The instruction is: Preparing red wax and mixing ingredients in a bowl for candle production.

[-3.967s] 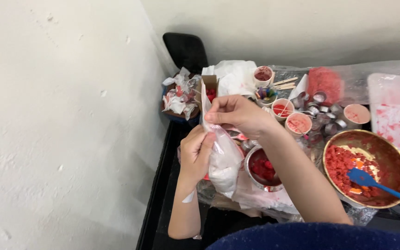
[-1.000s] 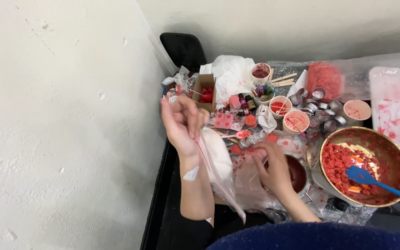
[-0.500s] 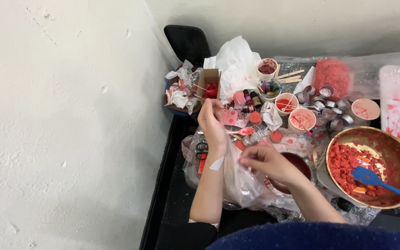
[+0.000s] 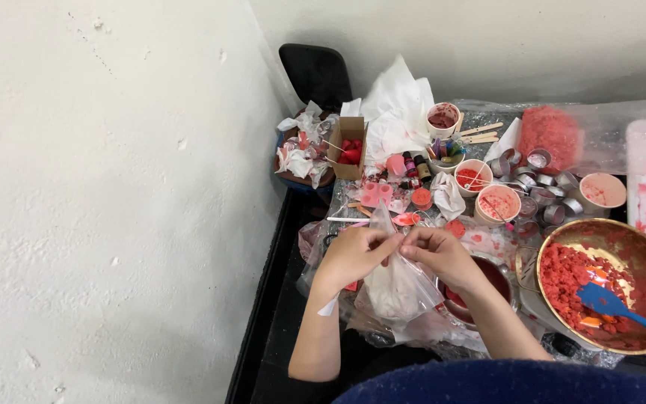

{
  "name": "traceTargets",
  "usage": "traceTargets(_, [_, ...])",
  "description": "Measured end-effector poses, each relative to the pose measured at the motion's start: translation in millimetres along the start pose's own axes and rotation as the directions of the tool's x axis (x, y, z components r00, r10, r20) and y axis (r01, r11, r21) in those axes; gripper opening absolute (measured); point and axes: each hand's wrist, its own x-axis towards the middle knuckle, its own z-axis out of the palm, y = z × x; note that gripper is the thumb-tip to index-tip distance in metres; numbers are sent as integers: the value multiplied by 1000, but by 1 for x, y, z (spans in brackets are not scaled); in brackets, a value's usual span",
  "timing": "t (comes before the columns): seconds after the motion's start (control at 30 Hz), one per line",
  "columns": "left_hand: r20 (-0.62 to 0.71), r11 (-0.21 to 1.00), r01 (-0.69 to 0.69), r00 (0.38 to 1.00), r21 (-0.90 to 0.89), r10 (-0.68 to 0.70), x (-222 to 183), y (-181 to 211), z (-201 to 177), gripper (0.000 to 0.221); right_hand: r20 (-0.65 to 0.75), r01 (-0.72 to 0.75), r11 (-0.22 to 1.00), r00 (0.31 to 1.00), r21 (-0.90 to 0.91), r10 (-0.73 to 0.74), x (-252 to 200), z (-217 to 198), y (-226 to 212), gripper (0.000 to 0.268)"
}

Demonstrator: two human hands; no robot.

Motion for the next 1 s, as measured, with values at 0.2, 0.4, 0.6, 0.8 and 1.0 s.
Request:
traceTargets(0.2, [48,943,-139,986,-301,160,4,-17,17,32,58,-63,998,996,-4,64,-11,19,-39,22])
traceTargets(0.4, [16,930,-234,968,-283,249,4,-20,23,34,73,-51,998,996,31,48,-15,18,-35,20])
traceTargets(0.6, [-27,902,-244,967,-356,252,4,-32,39,26,61,108,978,993,-179,-99,-17,4,-12,21])
traceTargets(0.8, [-46,924,-340,940,-173,338,2,-14,36,24,40,124,835,992,-536,-121,-18,8,-37,27])
traceTargets(1.0, [124,745,-237,911,-623,393,35,-91,81,37,118,112,968,983,225,-141,-10,-7,29,35])
